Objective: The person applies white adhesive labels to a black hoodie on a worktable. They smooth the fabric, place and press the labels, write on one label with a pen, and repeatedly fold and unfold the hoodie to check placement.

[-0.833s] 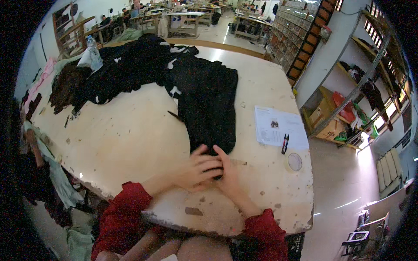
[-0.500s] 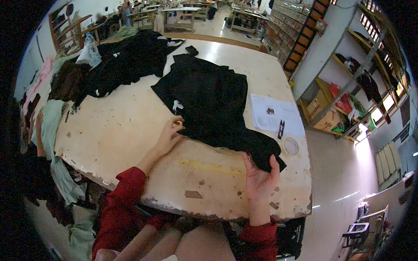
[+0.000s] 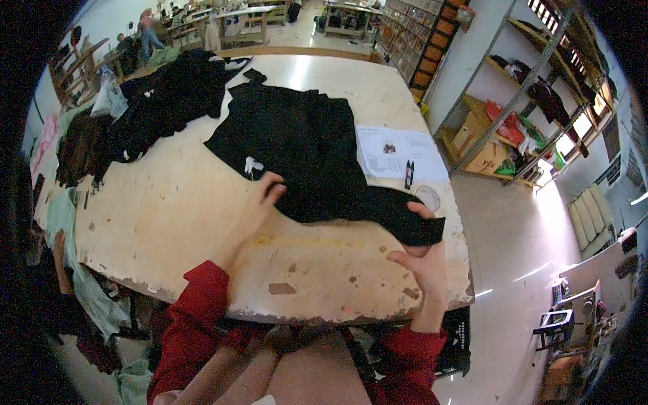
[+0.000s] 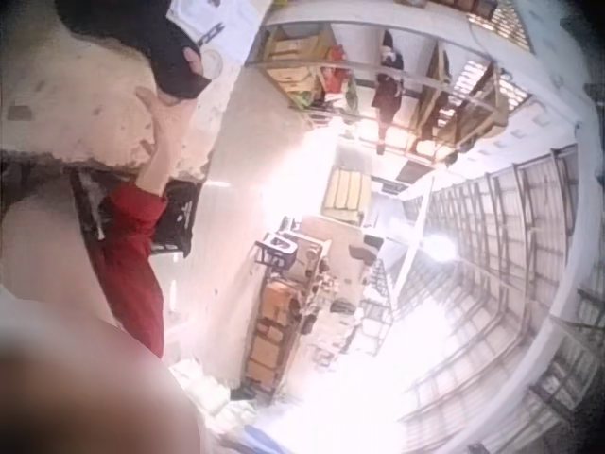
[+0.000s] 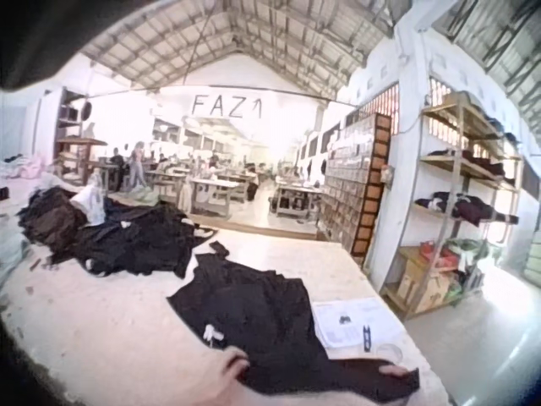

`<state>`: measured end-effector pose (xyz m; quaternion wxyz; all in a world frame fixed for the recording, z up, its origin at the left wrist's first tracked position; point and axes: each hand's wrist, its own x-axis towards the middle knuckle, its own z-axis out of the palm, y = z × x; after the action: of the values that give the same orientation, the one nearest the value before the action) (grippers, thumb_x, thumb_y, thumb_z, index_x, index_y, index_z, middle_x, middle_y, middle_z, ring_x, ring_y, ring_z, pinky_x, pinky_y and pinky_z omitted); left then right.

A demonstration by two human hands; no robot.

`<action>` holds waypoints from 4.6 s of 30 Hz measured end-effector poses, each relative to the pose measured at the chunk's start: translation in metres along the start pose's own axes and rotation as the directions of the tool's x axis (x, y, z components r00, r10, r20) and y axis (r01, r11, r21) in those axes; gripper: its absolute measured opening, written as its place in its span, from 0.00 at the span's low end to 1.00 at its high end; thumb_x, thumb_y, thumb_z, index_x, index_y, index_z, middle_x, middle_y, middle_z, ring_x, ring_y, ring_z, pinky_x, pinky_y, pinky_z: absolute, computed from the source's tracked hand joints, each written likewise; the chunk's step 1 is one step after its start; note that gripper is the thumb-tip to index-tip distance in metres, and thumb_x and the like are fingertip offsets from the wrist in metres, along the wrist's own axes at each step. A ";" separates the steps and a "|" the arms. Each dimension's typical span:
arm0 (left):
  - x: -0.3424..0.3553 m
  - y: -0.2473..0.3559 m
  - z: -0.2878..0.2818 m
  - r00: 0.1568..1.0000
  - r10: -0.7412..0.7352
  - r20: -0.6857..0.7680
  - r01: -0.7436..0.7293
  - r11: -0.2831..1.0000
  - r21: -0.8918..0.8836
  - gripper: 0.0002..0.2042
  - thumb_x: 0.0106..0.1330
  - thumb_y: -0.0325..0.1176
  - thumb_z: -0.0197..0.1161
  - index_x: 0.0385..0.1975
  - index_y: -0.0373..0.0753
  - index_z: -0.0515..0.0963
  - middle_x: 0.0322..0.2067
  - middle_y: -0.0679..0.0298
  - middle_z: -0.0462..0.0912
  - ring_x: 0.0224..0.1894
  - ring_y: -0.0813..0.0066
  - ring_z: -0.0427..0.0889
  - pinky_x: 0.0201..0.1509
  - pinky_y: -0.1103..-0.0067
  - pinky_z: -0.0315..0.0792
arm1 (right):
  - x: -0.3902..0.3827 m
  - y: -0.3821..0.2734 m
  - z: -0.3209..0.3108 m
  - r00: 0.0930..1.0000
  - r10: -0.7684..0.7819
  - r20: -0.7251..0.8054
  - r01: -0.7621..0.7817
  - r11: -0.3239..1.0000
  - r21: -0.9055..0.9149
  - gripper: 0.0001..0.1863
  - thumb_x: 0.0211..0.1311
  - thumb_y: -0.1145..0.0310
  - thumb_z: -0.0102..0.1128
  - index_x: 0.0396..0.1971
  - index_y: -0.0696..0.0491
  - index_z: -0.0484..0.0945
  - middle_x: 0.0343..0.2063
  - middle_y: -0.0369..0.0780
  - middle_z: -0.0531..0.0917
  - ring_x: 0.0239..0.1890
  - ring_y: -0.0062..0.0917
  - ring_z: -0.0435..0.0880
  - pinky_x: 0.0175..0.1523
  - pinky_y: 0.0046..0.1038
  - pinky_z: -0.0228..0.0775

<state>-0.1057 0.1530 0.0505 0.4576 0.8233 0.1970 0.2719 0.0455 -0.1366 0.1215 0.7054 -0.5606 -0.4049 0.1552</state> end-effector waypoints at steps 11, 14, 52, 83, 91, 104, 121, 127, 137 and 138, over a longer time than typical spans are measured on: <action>-0.085 0.091 -0.142 0.832 -0.109 0.545 -0.286 0.757 0.588 0.25 0.45 0.54 0.73 0.35 0.39 0.80 0.20 0.51 0.79 0.26 0.53 0.81 0.32 0.69 0.72 | -0.020 -0.045 -0.064 0.946 0.254 0.203 -0.174 0.923 -0.344 0.22 0.42 0.61 0.78 0.29 0.61 0.77 0.27 0.41 0.84 0.28 0.28 0.77 0.39 0.29 0.70; -0.112 0.083 -0.219 0.849 -0.092 0.521 -0.254 0.793 0.554 0.20 0.47 0.46 0.74 0.31 0.35 0.83 0.19 0.53 0.80 0.25 0.53 0.81 0.32 0.70 0.74 | 0.006 -0.079 -0.080 0.726 0.438 0.531 0.085 0.709 -0.700 0.22 0.43 0.63 0.76 0.36 0.60 0.79 0.33 0.44 0.85 0.37 0.32 0.83 0.44 0.32 0.73; -0.028 -0.044 -0.242 0.947 0.274 -0.165 -0.174 0.874 0.454 0.17 0.47 0.16 0.61 0.37 0.40 0.85 0.35 0.63 0.80 0.42 0.69 0.78 0.52 0.77 0.68 | 0.081 0.057 -0.101 0.998 0.048 -0.034 -0.058 0.702 -0.710 0.10 0.66 0.73 0.54 0.42 0.56 0.82 0.37 0.38 0.84 0.40 0.22 0.81 0.44 0.24 0.70; -0.165 0.006 -0.035 0.946 -0.130 -0.296 0.309 0.634 0.708 0.21 0.69 0.39 0.55 0.60 0.40 0.67 0.63 0.54 0.65 0.64 0.53 0.64 0.65 0.61 0.59 | -0.048 0.064 0.067 0.982 0.181 0.061 -0.051 0.557 -0.829 0.23 0.68 0.61 0.51 0.59 0.57 0.70 0.60 0.48 0.71 0.62 0.42 0.70 0.66 0.38 0.60; -0.191 -0.022 -0.035 0.943 -0.223 -0.248 0.331 0.526 0.783 0.27 0.72 0.49 0.46 0.68 0.47 0.59 0.69 0.59 0.57 0.71 0.53 0.54 0.71 0.60 0.52 | -0.075 0.095 0.046 0.927 0.353 0.131 0.058 0.210 -0.976 0.36 0.71 0.48 0.41 0.70 0.56 0.50 0.70 0.47 0.55 0.72 0.41 0.50 0.74 0.44 0.40; -0.179 0.003 0.000 0.920 -0.124 -0.372 0.366 0.614 0.700 0.30 0.72 0.43 0.49 0.69 0.37 0.54 0.71 0.50 0.51 0.73 0.49 0.45 0.73 0.54 0.41 | -0.079 0.095 0.119 0.991 0.114 0.071 0.045 0.221 -0.974 0.39 0.68 0.47 0.46 0.71 0.54 0.49 0.71 0.48 0.50 0.74 0.43 0.46 0.72 0.53 0.34; -0.229 -0.040 -0.093 0.805 -0.136 -0.577 0.500 0.679 0.537 0.36 0.71 0.47 0.52 0.72 0.40 0.43 0.72 0.45 0.35 0.74 0.46 0.39 0.73 0.57 0.42 | -0.087 0.089 0.039 0.982 -0.021 -0.190 -0.144 0.571 -0.808 0.29 0.72 0.59 0.45 0.69 0.51 0.55 0.69 0.45 0.58 0.73 0.33 0.51 0.73 0.42 0.38; -0.258 -0.030 -0.123 0.778 -0.367 -0.509 0.530 0.819 0.219 0.27 0.67 0.23 0.55 0.67 0.42 0.62 0.41 0.61 0.81 0.49 0.74 0.75 0.55 0.77 0.67 | -0.110 0.069 -0.027 0.874 0.203 -0.441 -0.460 0.637 -0.618 0.20 0.72 0.68 0.44 0.62 0.53 0.68 0.45 0.40 0.81 0.49 0.27 0.77 0.59 0.28 0.64; -0.236 -0.028 -0.104 0.936 -0.203 -0.287 0.306 0.873 0.379 0.15 0.56 0.15 0.57 0.41 0.36 0.83 0.40 0.62 0.83 0.51 0.64 0.73 0.57 0.76 0.67 | -0.119 0.081 -0.017 0.955 0.256 -0.150 -0.281 0.613 -0.738 0.23 0.60 0.84 0.51 0.56 0.54 0.76 0.51 0.37 0.77 0.51 0.20 0.74 0.57 0.22 0.64; -0.232 -0.026 -0.102 0.942 -0.228 -0.246 0.316 0.851 0.419 0.15 0.57 0.18 0.57 0.42 0.38 0.83 0.44 0.62 0.82 0.54 0.62 0.71 0.60 0.73 0.64 | -0.119 0.080 -0.019 0.951 0.268 -0.157 -0.292 0.597 -0.748 0.24 0.56 0.85 0.53 0.52 0.52 0.78 0.49 0.38 0.77 0.50 0.23 0.74 0.56 0.23 0.65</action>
<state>-0.3514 0.0987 0.0101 0.2666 0.8412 0.4121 0.2269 0.0042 -0.2029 0.0002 0.3755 -0.8634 -0.3294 0.0710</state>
